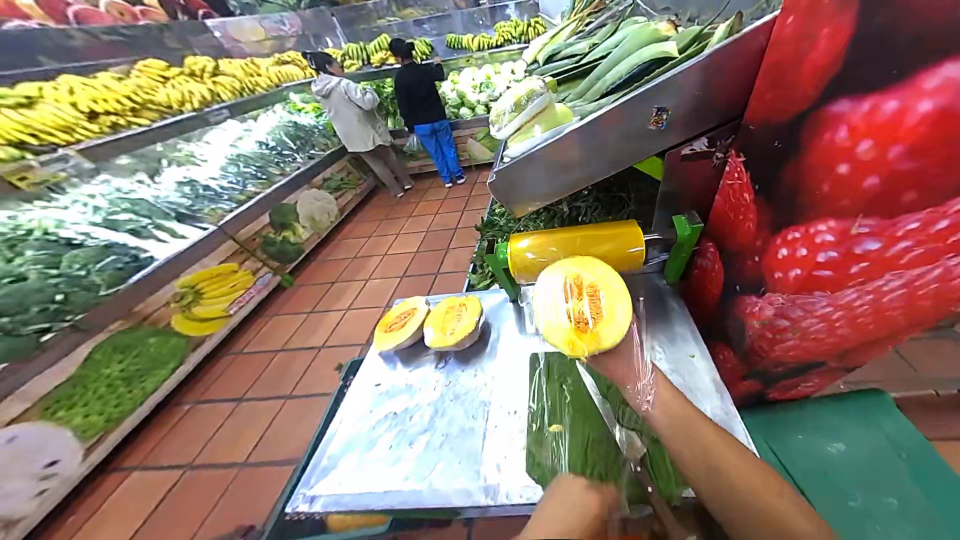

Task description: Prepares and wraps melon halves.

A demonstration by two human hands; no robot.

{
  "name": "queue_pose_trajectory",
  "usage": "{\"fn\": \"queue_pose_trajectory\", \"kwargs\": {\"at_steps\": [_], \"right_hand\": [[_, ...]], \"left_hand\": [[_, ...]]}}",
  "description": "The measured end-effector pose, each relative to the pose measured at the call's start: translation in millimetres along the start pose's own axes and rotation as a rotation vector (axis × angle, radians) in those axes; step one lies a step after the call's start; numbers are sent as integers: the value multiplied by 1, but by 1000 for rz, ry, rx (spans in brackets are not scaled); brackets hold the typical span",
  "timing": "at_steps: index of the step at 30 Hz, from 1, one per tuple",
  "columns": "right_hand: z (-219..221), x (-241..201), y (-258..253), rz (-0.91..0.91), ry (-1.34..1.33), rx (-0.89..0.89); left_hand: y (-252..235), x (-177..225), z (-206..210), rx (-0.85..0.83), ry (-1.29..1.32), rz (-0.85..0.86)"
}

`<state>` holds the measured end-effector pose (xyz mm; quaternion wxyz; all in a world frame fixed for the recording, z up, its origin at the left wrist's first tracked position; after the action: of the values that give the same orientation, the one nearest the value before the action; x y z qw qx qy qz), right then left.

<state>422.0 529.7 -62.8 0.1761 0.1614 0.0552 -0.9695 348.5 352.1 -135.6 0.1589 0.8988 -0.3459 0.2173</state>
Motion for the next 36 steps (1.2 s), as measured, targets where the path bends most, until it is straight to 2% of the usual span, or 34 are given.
{"fn": "queue_pose_trajectory", "kwargs": {"at_steps": [2,4,7,8,9,12,13,15,17,19,21,22,25,26,27,29,30,33,34,36], "right_hand": [[2,2,15,21,16,31],[-8,6,32,48,26,97],[-37,13,60,63,10,237],[-46,13,69,50,30,282],[-55,10,77,31,67,327],[-66,-10,86,-96,304,446],[-62,-17,83,-144,420,477],[-54,-35,80,-239,724,497],[-48,-56,83,-384,1145,461],[-42,-74,88,-548,1514,472],[-36,-92,92,-607,1790,466],[-33,-106,91,-600,1879,477],[-3,-155,74,-675,2022,660],[17,-166,60,-725,2052,656],[41,-167,37,-756,2097,559],[77,-140,-25,-652,2253,228],[79,-117,-59,-503,2359,78],[37,-56,-125,-21,2656,-194],[19,-44,-132,87,2704,-256],[-5,-29,-137,188,2756,-309]], "left_hand": [[-37,-52,4,117,57,-154],[-68,-98,-16,274,279,-242],[-74,-140,-46,458,1052,-535],[-74,-140,-55,558,1263,-533],[-76,-140,-64,606,1408,-449],[-81,-104,-93,578,1733,-204],[-85,-95,-97,549,1785,-123],[-89,-87,-97,594,1903,-85],[-95,-89,-96,636,1996,-21],[-98,-91,-102,584,1987,52],[-96,-85,-109,537,1899,-1],[-96,-83,-111,513,1864,-6],[-95,-88,-112,418,1849,146],[-97,-92,-111,392,1846,170],[-98,-96,-109,377,1836,161],[-96,-99,-110,345,1768,150],[-94,-101,-111,332,1736,161],[-96,-102,-116,322,1735,228],[-96,-103,-117,349,1756,237],[-97,-107,-114,374,1828,250]]}}
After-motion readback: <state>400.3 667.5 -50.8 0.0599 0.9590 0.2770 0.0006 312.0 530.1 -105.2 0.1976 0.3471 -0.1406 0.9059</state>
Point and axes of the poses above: each hand's wrist, its own y-axis away from the middle knuckle, its own z-axis out of the palm, x = y × z, the point moved 7 cm from there along -y, towards the middle knuckle
